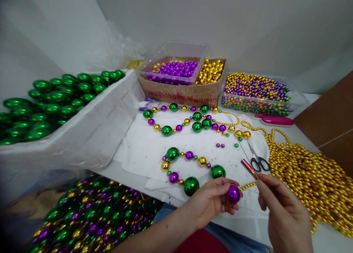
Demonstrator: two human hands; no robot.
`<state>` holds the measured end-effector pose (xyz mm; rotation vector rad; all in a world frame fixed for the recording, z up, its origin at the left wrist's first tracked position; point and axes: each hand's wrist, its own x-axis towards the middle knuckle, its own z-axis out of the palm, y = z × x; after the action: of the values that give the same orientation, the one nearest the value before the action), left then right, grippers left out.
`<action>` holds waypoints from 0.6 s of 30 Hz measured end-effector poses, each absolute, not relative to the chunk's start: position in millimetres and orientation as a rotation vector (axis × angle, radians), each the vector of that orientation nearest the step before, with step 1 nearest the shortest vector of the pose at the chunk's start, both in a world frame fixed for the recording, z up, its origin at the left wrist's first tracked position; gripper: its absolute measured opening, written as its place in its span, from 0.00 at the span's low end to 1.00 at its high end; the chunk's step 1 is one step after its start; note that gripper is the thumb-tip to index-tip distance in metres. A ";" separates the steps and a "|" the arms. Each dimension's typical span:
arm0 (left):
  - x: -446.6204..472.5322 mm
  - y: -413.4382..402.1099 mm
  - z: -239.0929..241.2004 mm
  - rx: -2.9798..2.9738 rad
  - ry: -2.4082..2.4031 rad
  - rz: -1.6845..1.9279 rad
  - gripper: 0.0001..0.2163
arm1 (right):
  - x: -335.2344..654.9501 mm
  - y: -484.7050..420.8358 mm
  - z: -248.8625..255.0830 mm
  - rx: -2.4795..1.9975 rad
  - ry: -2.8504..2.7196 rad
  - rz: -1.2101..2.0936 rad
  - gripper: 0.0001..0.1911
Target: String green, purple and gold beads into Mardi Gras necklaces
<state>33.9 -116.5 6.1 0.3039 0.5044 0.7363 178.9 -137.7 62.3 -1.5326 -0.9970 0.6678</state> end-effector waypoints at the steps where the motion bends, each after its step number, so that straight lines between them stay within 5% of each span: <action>1: 34.0 -120.1 6.8 0.309 0.506 0.729 0.13 | 178.1 -137.7 61.5 -1.523 -1.007 0.664 0.11; 8: 31.9 -128.6 15.4 0.395 0.469 0.605 0.15 | 176.9 -140.8 55.1 -1.495 -0.936 0.744 0.12; 18: -27.9 -30.8 16.5 0.165 0.605 1.211 0.06 | 164.5 -150.5 50.9 -1.603 -1.128 0.913 0.14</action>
<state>-27.9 -30.8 16.5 0.1650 0.6055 1.2105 164.5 -150.5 50.9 -1.6033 -1.1283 0.9133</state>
